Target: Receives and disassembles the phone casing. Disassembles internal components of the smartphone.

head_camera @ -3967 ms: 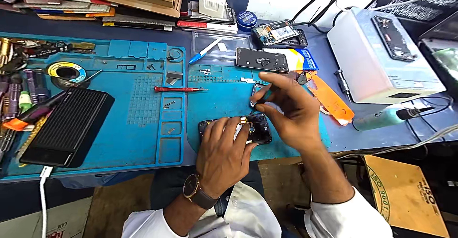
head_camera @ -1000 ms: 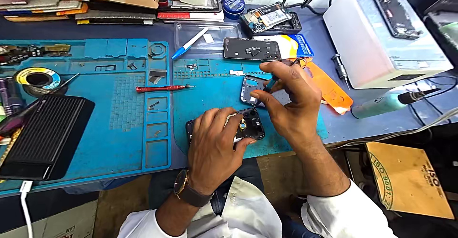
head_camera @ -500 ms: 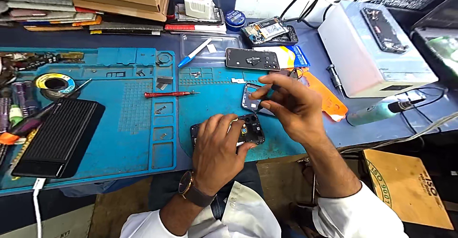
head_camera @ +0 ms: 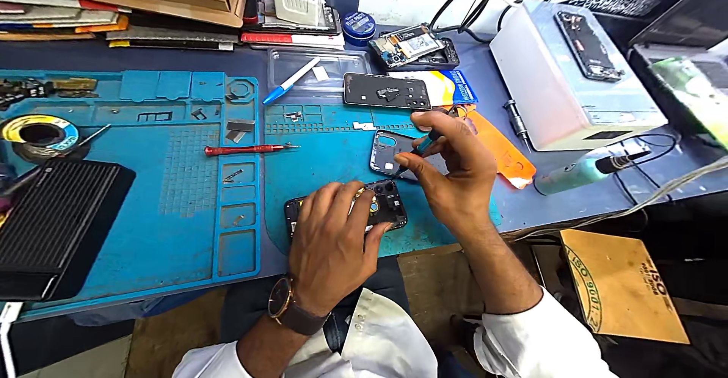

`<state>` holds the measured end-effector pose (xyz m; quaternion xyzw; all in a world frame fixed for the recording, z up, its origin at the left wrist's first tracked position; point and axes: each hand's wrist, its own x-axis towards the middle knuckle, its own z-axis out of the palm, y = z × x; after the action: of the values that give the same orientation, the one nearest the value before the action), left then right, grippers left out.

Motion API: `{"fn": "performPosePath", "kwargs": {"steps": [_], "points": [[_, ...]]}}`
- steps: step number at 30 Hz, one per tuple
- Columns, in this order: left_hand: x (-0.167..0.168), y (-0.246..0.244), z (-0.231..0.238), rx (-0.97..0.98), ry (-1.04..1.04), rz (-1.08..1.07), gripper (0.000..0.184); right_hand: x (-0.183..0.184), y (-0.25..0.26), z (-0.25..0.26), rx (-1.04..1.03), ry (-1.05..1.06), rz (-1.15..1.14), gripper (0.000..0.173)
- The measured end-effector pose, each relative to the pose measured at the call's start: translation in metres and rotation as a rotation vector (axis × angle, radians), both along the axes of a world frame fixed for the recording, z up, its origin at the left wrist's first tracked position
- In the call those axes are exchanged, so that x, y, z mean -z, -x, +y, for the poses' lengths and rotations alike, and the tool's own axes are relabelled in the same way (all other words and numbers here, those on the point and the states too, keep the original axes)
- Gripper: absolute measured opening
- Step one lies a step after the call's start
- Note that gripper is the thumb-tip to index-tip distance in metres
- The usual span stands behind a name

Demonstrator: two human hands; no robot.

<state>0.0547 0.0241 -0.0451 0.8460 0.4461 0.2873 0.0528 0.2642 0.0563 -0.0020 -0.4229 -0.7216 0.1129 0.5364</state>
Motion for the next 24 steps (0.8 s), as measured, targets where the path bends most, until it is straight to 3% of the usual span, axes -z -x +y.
{"fn": "performPosePath", "kwargs": {"steps": [4,8,13,17,21,24], "points": [[0.001,0.000,0.000,-0.003,-0.010,0.004,0.049,-0.012,-0.002,-0.003,-0.276,0.099,0.001,0.043],[-0.001,0.000,0.000,0.023,-0.013,0.028,0.053,0.003,0.001,0.004,-0.015,-0.017,0.009,0.045],[-0.002,0.000,0.001,0.047,-0.015,0.068,0.053,-0.013,-0.005,0.000,-0.261,0.134,0.005,0.048],[0.000,-0.001,0.000,0.050,-0.014,0.068,0.054,0.005,-0.005,0.004,-0.012,-0.027,0.014,0.047],[0.000,0.000,0.001,0.044,-0.028,0.071,0.053,-0.010,-0.007,-0.002,-0.258,0.102,0.023,0.045],[0.000,0.000,0.000,0.050,-0.043,0.031,0.052,0.001,-0.005,-0.001,-0.070,0.008,-0.018,0.051]]}}
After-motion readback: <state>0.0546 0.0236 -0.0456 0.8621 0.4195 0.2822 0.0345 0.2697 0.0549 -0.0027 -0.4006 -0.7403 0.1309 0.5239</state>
